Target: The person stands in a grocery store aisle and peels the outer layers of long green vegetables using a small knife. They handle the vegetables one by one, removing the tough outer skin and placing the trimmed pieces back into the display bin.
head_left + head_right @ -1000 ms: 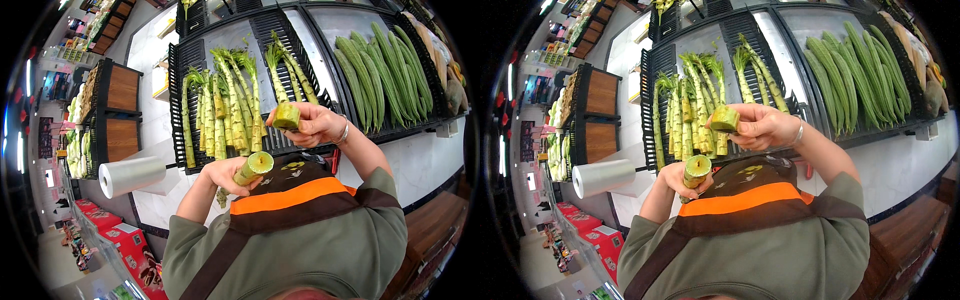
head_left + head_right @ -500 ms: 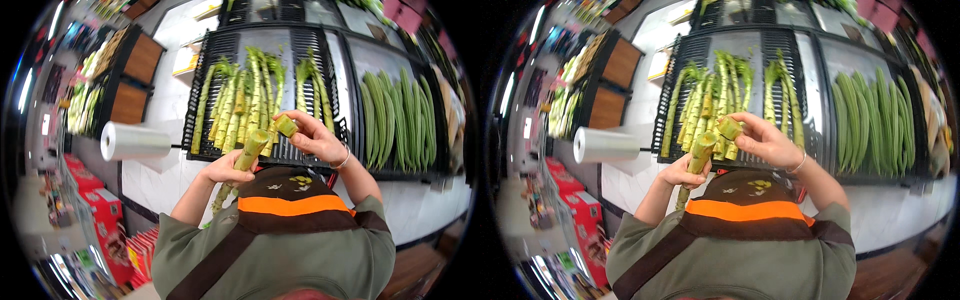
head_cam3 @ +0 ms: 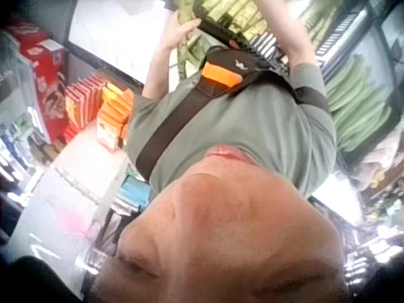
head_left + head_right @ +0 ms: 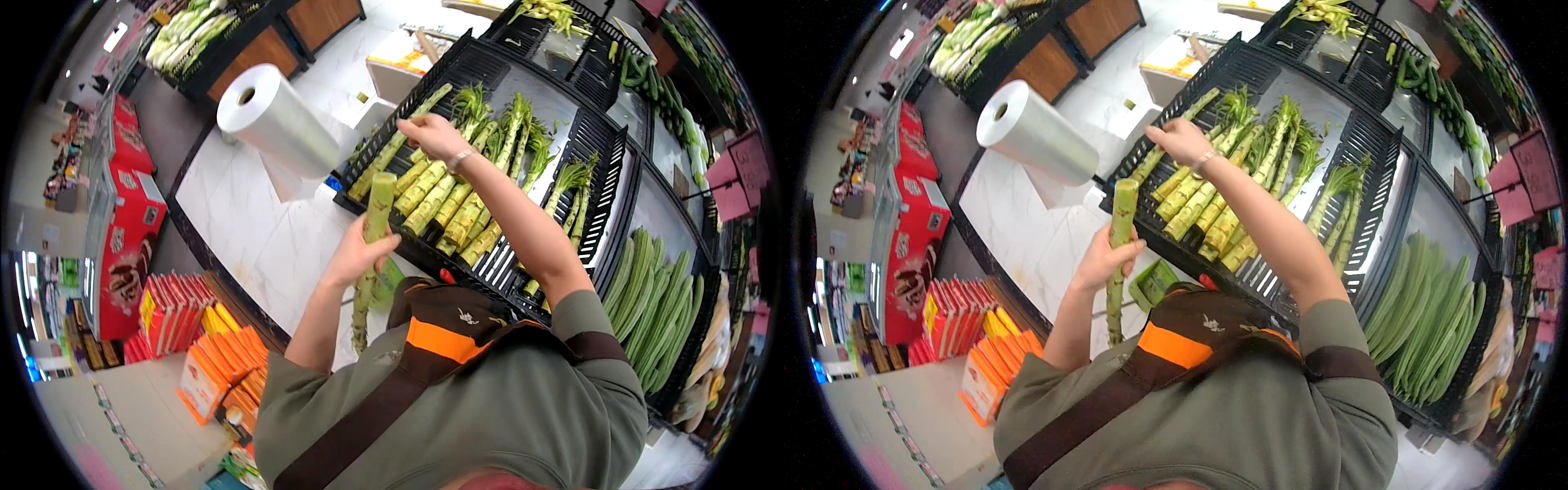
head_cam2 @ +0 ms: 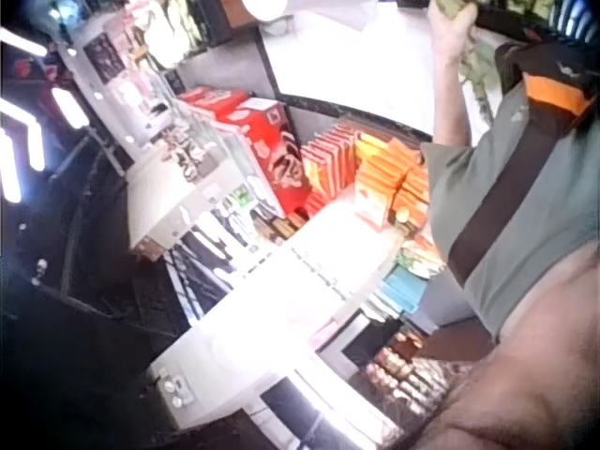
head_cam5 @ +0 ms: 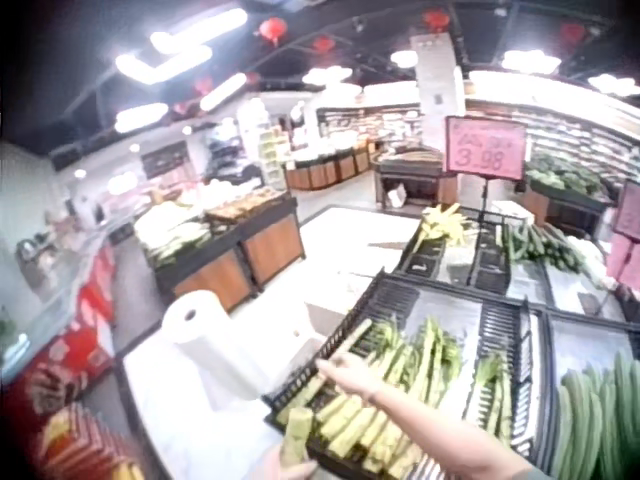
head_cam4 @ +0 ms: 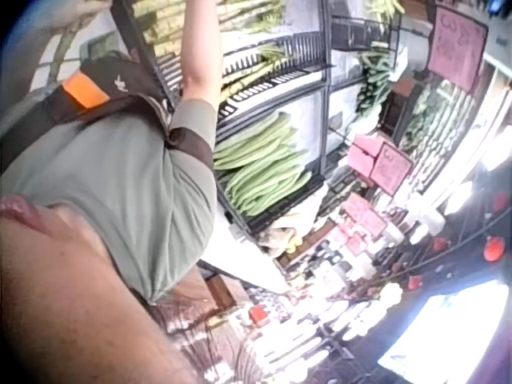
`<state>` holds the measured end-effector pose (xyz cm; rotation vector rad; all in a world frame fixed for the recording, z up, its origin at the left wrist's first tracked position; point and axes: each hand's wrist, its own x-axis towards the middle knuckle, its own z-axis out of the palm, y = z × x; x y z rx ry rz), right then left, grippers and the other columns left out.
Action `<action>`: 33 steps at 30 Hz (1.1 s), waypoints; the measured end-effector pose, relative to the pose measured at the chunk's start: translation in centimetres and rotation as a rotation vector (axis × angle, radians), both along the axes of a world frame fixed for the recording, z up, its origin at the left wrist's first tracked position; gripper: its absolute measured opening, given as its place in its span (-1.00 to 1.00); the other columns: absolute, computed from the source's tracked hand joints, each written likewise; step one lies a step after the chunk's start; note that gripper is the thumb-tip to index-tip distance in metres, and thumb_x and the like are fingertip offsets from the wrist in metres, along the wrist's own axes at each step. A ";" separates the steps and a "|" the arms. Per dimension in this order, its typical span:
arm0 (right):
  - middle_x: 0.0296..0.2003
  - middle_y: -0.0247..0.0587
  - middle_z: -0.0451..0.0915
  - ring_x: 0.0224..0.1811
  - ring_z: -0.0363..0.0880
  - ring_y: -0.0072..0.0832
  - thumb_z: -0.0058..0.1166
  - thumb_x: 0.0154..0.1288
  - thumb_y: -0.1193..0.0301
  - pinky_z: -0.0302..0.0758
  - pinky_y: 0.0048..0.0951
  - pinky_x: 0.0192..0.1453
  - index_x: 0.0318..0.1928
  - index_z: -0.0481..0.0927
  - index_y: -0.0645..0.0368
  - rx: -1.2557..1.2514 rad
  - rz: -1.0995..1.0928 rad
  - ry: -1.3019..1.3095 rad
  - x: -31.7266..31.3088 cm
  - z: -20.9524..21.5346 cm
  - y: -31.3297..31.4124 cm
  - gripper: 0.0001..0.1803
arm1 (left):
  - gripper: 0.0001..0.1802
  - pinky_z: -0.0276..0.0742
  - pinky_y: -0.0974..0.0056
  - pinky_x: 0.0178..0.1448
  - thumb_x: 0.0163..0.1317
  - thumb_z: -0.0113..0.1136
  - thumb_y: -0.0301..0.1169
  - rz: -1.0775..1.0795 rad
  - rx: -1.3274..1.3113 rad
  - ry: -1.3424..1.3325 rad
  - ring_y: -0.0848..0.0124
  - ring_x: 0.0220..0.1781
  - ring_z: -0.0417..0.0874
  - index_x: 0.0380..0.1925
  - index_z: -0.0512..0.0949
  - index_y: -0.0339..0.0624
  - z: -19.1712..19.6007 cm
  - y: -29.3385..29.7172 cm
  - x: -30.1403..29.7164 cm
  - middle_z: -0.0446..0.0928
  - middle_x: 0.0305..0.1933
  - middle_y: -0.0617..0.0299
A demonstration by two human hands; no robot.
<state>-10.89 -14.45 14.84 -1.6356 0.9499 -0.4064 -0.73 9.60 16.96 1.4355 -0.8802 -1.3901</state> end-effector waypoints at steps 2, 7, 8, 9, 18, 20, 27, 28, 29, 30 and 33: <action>-0.57 -0.41 0.44 -0.69 0.22 -0.72 0.09 0.23 -0.13 0.18 -0.62 -0.65 -0.20 0.56 0.32 0.268 0.035 -0.084 -2.5 0.1 3.1 -0.36 | -0.81 0.27 0.45 -0.63 0.16 0.22 -0.48 0.045 0.029 -0.106 0.61 -0.71 0.37 -0.34 0.36 -0.19 0.4 -0.3 0.3 0.38 -0.57 0.35; -0.41 -0.50 0.31 -0.64 0.07 -0.82 0.24 0.17 -0.04 0.02 -0.73 -0.65 -0.05 0.39 0.25 0.681 -0.114 -0.393 -5.4 0.1 9.0 -0.37 | -0.67 0.49 0.23 -0.36 0.08 0.27 -0.39 0.005 -0.054 -0.599 0.26 -0.43 0.61 -0.26 0.37 -0.29 -1.6 -2.8 -1.4 0.54 -0.42 0.08; -0.41 -0.49 0.38 -0.60 0.22 -0.80 0.28 0.15 0.02 0.10 -0.71 -0.62 -0.08 0.43 0.20 0.678 -0.183 -0.404 -5.6 -0.7 9.7 -0.43 | -0.64 0.53 0.18 -0.28 0.05 0.29 -0.38 -0.026 -0.117 -0.734 0.17 -0.34 0.66 -0.24 0.37 -0.31 -2.2 -3.4 -2.2 0.57 -0.37 0.01; -0.41 -0.47 0.43 -0.57 0.32 -0.77 0.29 0.15 0.07 0.19 -0.68 -0.60 -0.09 0.45 0.19 0.627 -0.212 -0.435 -5.5 -0.9 10.2 -0.48 | -0.52 0.50 0.07 -0.06 -0.01 0.32 -0.33 -0.118 0.057 -0.711 -0.03 -0.07 0.61 -0.17 0.36 -0.38 -1.0 -4.3 -3.3 0.57 -0.23 -0.18; -0.36 -0.39 0.54 -0.32 0.50 -0.67 0.27 0.14 0.47 0.49 -0.60 -0.22 0.16 0.31 0.29 0.090 -0.453 -0.605 -9.2 1.0 11.6 -0.40 | -0.54 0.51 0.04 -0.18 -0.04 0.38 -0.25 -0.103 -0.190 -0.647 -0.06 -0.25 0.62 -0.22 0.47 -0.31 -5.2 -2.9 -5.9 0.58 -0.34 -0.11; -0.34 -0.37 0.53 -0.34 0.48 -0.70 0.25 0.15 0.50 0.45 -0.65 -0.26 0.20 0.26 0.25 -0.041 -0.396 -0.568 -9.5 2.2 12.8 -0.37 | -0.59 0.51 0.06 -0.22 -0.04 0.38 -0.25 -0.067 -0.218 -0.644 -0.06 -0.28 0.62 -0.27 0.50 -0.29 -6.9 -2.2 -5.9 0.58 -0.38 -0.12; -0.44 -0.36 0.57 -0.38 0.52 -0.65 0.21 0.12 0.51 0.47 -0.58 -0.25 0.14 0.31 0.31 -0.008 -0.428 -0.665 -9.5 3.0 15.0 -0.43 | -0.70 0.49 0.06 -0.33 -0.09 0.36 -0.41 0.146 -0.386 -0.774 -0.07 -0.39 0.59 -0.41 0.45 -0.25 -8.0 -0.6 -7.1 0.53 -0.49 -0.05; -0.45 -0.34 0.57 -0.38 0.52 -0.65 0.20 0.13 0.49 0.47 -0.57 -0.25 0.13 0.31 0.32 0.061 -0.450 -0.705 -9.7 3.1 14.7 -0.44 | -0.71 0.49 0.05 -0.34 -0.10 0.36 -0.41 0.162 -0.409 -0.827 -0.06 -0.39 0.59 -0.43 0.44 -0.25 -7.5 -0.5 -7.1 0.53 -0.49 -0.04; -0.46 -0.31 0.57 -0.40 0.54 -0.61 0.15 0.18 0.42 0.47 -0.55 -0.26 0.10 0.34 0.34 0.088 -0.455 -0.657 -10.2 3.0 14.2 -0.50 | -0.72 0.50 0.07 -0.37 -0.12 0.37 -0.41 0.142 -0.462 -0.929 0.00 -0.43 0.59 -0.46 0.44 -0.22 -7.1 -0.4 -7.0 0.52 -0.52 0.01; -0.47 -0.23 0.57 -0.44 0.55 -0.54 0.09 0.21 0.37 0.49 -0.50 -0.29 0.06 0.38 0.34 0.229 -0.517 -0.687 -10.6 2.9 13.8 -0.56 | -0.73 0.49 0.09 -0.38 -0.12 0.36 -0.43 0.113 -0.484 -0.943 0.01 -0.44 0.59 -0.47 0.44 -0.22 -6.6 -0.4 -7.1 0.52 -0.53 0.01; -0.49 -0.17 0.57 -0.52 0.51 -0.47 0.01 0.20 0.32 0.51 -0.43 -0.38 -0.10 0.50 0.26 0.522 -0.493 -0.694 -12.1 1.6 11.2 -0.68 | -0.77 0.48 0.11 -0.39 -0.13 0.33 -0.46 0.043 -0.545 -0.981 0.04 -0.46 0.59 -0.48 0.46 -0.23 -4.8 -0.4 -7.6 0.51 -0.55 0.04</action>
